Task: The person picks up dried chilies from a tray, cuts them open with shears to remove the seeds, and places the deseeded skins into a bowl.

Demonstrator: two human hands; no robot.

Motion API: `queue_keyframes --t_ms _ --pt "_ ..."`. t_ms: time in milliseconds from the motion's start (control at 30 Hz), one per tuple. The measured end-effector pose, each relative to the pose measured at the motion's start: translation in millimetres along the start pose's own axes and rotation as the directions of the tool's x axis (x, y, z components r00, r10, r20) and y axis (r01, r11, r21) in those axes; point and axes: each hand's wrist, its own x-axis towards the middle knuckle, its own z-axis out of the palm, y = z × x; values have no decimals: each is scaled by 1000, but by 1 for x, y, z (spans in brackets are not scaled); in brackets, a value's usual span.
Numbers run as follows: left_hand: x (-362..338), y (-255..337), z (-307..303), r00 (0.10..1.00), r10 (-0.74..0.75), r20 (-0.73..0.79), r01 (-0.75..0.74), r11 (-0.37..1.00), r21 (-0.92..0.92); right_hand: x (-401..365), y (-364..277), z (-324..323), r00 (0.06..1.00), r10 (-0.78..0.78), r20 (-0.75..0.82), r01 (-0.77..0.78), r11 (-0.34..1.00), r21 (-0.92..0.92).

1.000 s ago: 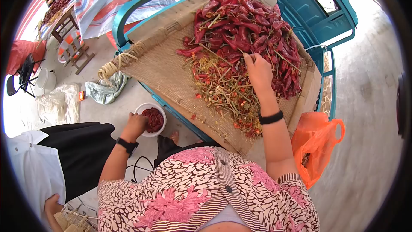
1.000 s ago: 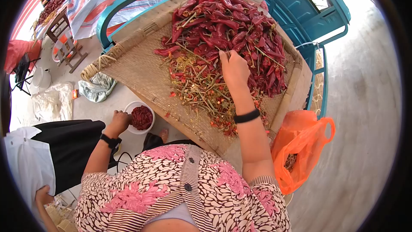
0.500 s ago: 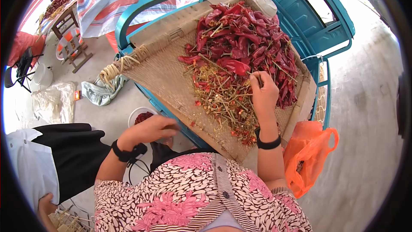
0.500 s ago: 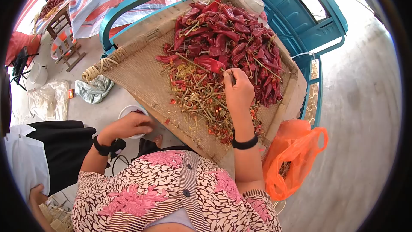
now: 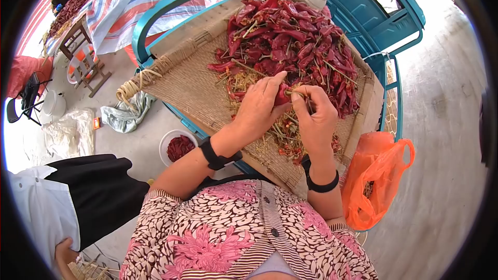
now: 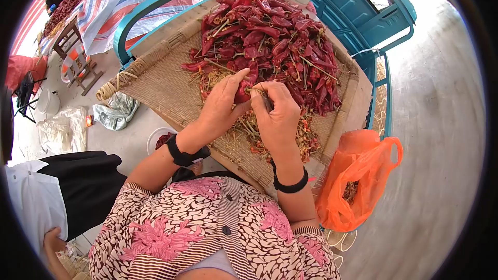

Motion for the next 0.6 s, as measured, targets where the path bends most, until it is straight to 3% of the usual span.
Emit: queue_keyframes --t_ms 133,200,300,333,433,500,533,600 --pt "-7 7 -6 993 -101 59 113 960 -258 -8 3 3 995 90 -34 -85 986 144" --pt "-9 8 -7 996 -74 44 83 966 -247 -11 -3 3 980 197 -1 -192 957 216" --pt "-12 6 -15 989 -140 56 150 955 -257 -13 -1 9 999 -24 -22 27 991 127" --pt "-11 6 -17 982 -177 67 188 945 -267 -14 -2 10 1000 -13 -10 14 991 131" --pt "-14 7 -18 994 -96 -47 86 979 -185 -18 -4 15 999 -43 -10 44 996 78" --pt "-16 7 -15 986 -158 -59 145 973 -179 -23 -1 24 988 -148 -52 147 989 -33" --pt "-18 7 -14 980 -188 -64 174 969 -176 -25 3 29 926 -376 -42 348 890 -296" --pt "-22 5 -8 933 -358 -23 344 911 -228 -31 13 43 910 -411 -63 373 873 -314"
